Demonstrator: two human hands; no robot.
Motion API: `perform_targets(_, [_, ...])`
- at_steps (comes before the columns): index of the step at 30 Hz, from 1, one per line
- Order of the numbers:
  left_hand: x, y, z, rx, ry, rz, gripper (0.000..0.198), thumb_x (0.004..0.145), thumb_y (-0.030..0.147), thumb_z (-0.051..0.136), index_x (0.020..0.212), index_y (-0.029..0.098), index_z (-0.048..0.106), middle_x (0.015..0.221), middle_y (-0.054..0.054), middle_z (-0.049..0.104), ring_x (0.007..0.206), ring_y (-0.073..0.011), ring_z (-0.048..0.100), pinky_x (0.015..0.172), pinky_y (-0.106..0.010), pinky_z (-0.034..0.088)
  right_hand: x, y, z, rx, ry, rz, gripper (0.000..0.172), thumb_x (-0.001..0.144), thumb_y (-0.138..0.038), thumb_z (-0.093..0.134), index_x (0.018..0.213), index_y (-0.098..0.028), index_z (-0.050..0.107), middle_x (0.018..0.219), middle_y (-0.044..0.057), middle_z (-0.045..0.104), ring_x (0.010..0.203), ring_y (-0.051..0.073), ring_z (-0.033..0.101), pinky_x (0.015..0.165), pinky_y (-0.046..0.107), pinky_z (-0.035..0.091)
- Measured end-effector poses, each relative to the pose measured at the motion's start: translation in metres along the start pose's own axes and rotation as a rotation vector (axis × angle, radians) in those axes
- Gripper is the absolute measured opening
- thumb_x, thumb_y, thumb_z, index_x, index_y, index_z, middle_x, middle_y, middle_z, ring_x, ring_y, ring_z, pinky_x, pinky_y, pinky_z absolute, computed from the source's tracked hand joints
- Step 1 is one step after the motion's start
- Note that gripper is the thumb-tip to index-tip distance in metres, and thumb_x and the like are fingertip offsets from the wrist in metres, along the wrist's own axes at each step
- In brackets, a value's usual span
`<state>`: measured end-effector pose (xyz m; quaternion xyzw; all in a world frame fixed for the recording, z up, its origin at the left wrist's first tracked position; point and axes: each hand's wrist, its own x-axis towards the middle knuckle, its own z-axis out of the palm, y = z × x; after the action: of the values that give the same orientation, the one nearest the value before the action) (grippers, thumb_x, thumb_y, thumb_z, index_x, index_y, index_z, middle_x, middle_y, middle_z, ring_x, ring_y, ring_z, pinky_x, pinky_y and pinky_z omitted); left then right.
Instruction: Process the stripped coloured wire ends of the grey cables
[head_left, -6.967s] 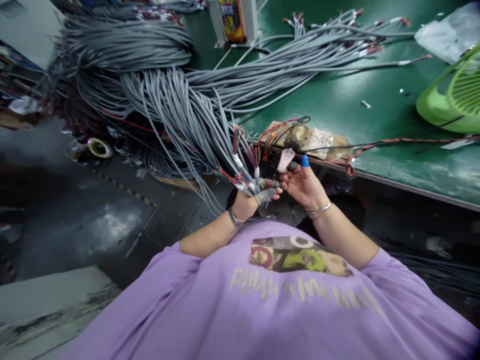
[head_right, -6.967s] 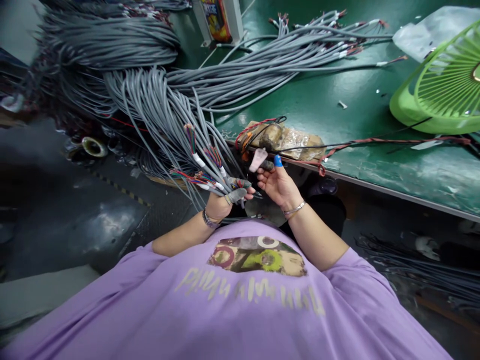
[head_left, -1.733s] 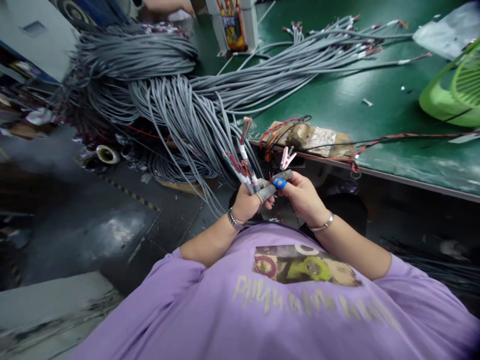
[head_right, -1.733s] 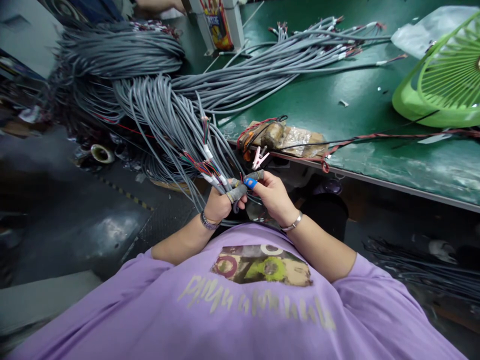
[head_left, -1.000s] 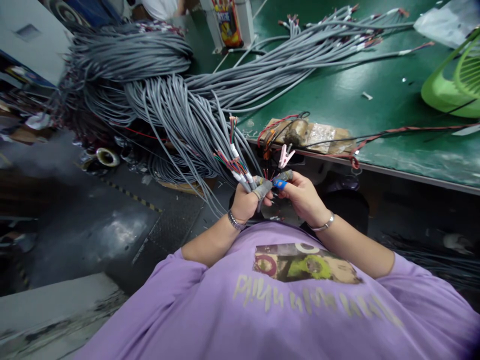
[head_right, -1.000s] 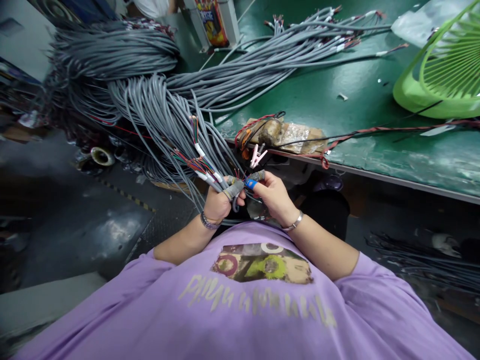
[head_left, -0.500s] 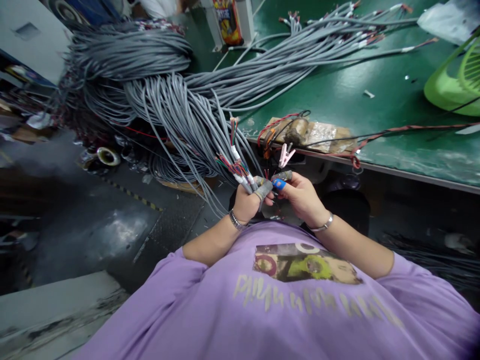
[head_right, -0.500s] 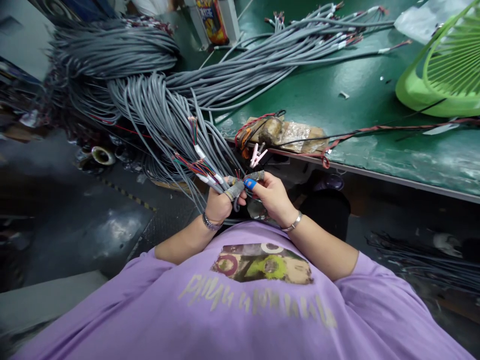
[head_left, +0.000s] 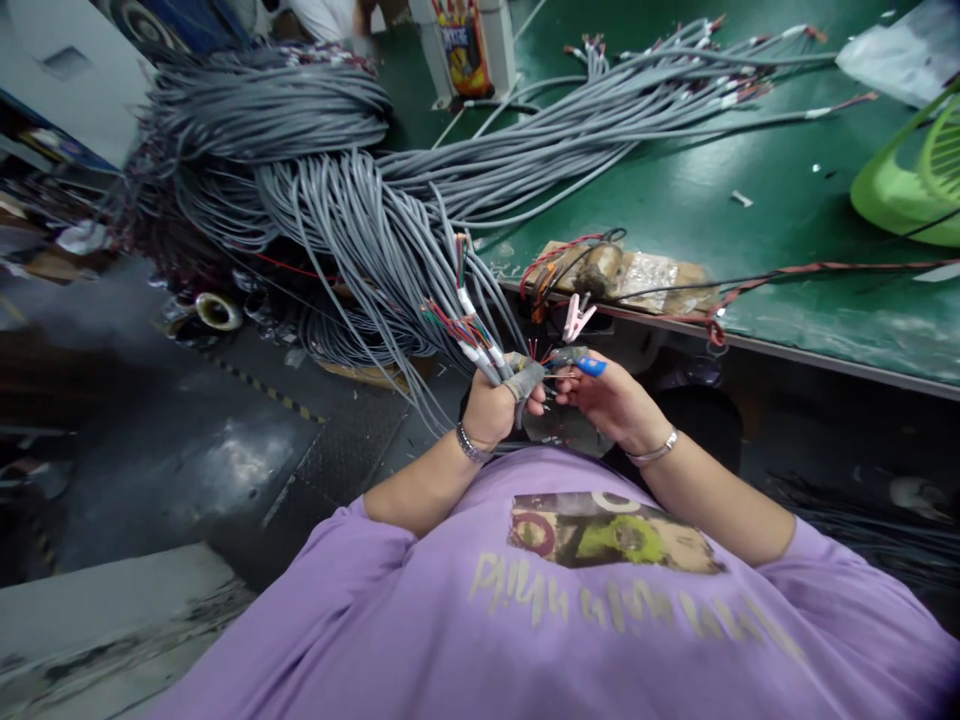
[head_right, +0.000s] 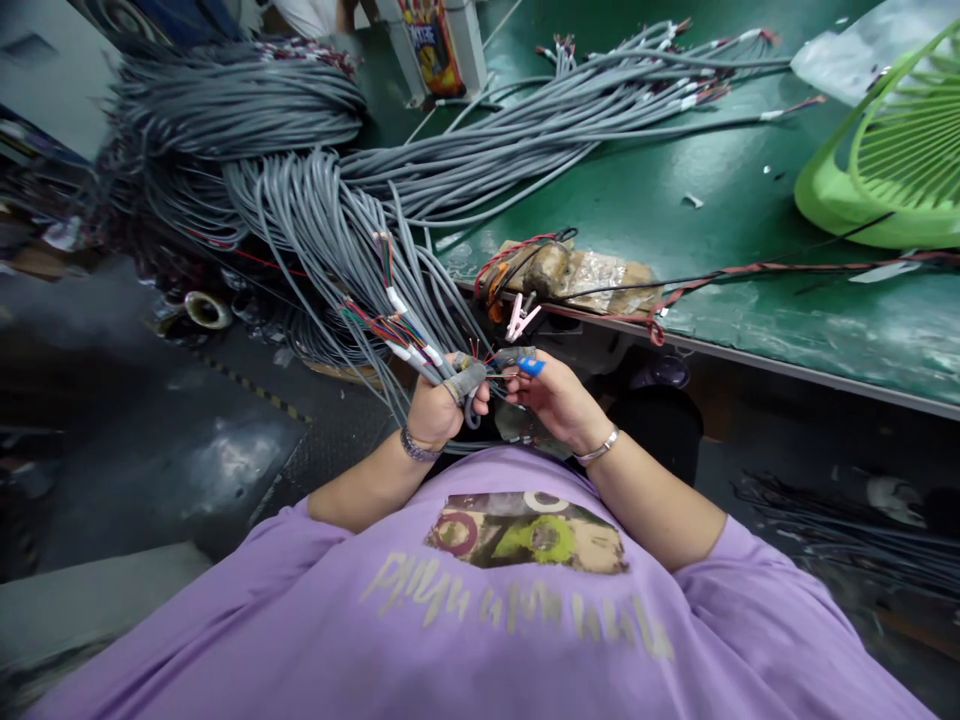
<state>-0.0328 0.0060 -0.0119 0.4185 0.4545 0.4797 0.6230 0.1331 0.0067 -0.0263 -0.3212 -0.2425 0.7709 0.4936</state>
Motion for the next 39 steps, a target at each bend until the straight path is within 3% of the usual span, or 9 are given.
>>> perform_targets(4, [0.002,0.011,0.002,-0.006,-0.048,-0.075,0.043,0.062,0.049,0.084,0.071,0.015,0.06,0.054,0.002,0.063,0.038,-0.0084,0.055,0.038,-0.018,0.044,0.013,-0.009,-0.015,0.05,0.098,0.04,0.042,0.077,-0.062,0.073,0.076,-0.02,0.068,0.074,0.002,0.069,0.062,0.011,0.059,0.06,0.024,0.053])
perform_targets(8, [0.007,0.024,0.007,0.012,-0.147,-0.162,0.044,0.059,0.049,0.085,0.067,0.015,0.057,0.052,0.002,0.062,0.037,-0.0082,0.053,0.037,-0.018,0.042,0.033,-0.019,-0.014,-0.027,0.127,-0.004,0.052,0.079,-0.071,0.068,0.077,-0.019,0.066,0.072,0.002,0.067,0.057,0.01,0.056,0.053,0.022,0.048])
perform_targets(11, [0.014,0.032,0.009,0.015,-0.215,-0.22,0.044,0.057,0.047,0.085,0.067,0.015,0.057,0.05,0.002,0.061,0.036,-0.0081,0.052,0.036,-0.019,0.04,0.045,-0.022,-0.007,-0.114,0.074,-0.093,0.056,0.078,-0.075,0.065,0.081,-0.019,0.068,0.072,0.002,0.066,0.056,0.01,0.054,0.052,0.024,0.046])
perform_targets(15, [0.022,0.035,0.007,0.02,-0.29,-0.277,0.044,0.056,0.047,0.085,0.066,0.015,0.056,0.048,0.002,0.059,0.034,-0.0085,0.049,0.034,-0.019,0.037,0.049,-0.019,0.002,-0.149,0.137,-0.256,0.059,0.075,-0.079,0.064,0.077,-0.019,0.066,0.067,0.0,0.062,0.053,0.009,0.048,0.05,0.025,0.041])
perform_targets(23, [0.034,0.03,0.003,0.043,-0.37,-0.32,0.042,0.059,0.046,0.084,0.066,0.016,0.055,0.045,0.001,0.056,0.033,-0.0097,0.049,0.033,-0.019,0.035,0.051,-0.018,0.015,0.132,0.065,-0.078,0.059,0.069,-0.078,0.071,0.08,-0.021,0.062,0.067,-0.002,0.063,0.055,0.009,0.051,0.052,0.023,0.046])
perform_targets(29, [0.036,0.03,0.007,0.061,-0.377,-0.353,0.041,0.057,0.043,0.084,0.064,0.016,0.054,0.044,0.0,0.056,0.032,-0.0092,0.047,0.032,-0.019,0.033,0.054,-0.018,0.018,0.155,0.151,-0.091,0.052,0.073,-0.071,0.073,0.076,-0.021,0.06,0.069,-0.002,0.063,0.058,0.009,0.053,0.052,0.022,0.044])
perform_targets(39, [0.027,0.031,0.007,0.054,-0.37,-0.321,0.042,0.057,0.046,0.085,0.064,0.015,0.057,0.045,0.0,0.057,0.031,-0.0095,0.048,0.031,-0.019,0.033,0.046,-0.019,0.011,0.11,0.044,-0.027,0.066,0.074,-0.086,0.055,0.085,-0.022,0.066,0.076,0.002,0.068,0.06,0.013,0.054,0.056,0.026,0.048])
